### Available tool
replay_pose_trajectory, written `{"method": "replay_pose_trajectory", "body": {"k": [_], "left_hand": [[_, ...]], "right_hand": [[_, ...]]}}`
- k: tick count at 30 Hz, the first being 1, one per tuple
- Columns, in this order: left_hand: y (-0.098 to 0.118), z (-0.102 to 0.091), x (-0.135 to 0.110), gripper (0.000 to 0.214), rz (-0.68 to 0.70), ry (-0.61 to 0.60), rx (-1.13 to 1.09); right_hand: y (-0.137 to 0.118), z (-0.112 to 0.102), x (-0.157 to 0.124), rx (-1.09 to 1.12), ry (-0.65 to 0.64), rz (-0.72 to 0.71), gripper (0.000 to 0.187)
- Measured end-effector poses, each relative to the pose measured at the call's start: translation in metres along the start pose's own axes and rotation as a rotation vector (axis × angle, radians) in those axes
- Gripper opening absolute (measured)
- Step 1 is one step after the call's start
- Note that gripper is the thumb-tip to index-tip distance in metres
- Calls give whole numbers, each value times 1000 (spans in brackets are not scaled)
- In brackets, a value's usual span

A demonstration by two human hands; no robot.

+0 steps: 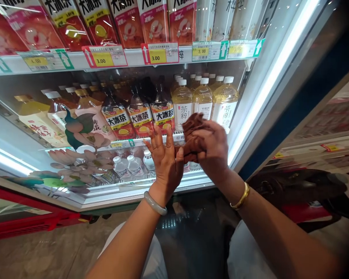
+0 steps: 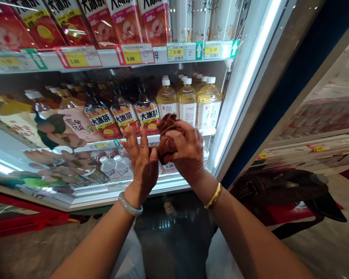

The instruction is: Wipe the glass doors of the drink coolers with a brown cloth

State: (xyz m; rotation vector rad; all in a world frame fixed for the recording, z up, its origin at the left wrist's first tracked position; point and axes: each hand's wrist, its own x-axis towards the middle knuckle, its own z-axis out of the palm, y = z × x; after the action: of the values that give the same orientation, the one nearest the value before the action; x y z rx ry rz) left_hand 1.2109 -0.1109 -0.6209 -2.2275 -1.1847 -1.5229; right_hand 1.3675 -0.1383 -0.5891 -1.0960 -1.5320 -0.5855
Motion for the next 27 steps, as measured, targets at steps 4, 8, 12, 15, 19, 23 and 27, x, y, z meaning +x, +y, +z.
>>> {"method": "replay_pose_trajectory", "body": {"k": [4,8,12,15,19,23,27], "left_hand": [[1,3,2,63,-35,10,-36],[4,8,3,65,-37,24,-31],[11,13,1,68,32,10,-14],[17,18,-3,71,83,-20,-7],[22,22,-5,69,142,-36,-15],[22,23,-4,70,146,-30,-3],[22,25,-4,72,135,-52,-6]], "right_hand": [[-14,8,-16,-32,-162,-66,15],[8,-10,-8,-18,-85,-66,20],[30,-26,0,31,51,64,43],[25,-22,-7,2,-4,57,38],[17,-14,-16,-53,-102,-59,17],[35,-26,-5,-37,-26,-13,29],[43,-33,2,-12,46,59,46]]}}
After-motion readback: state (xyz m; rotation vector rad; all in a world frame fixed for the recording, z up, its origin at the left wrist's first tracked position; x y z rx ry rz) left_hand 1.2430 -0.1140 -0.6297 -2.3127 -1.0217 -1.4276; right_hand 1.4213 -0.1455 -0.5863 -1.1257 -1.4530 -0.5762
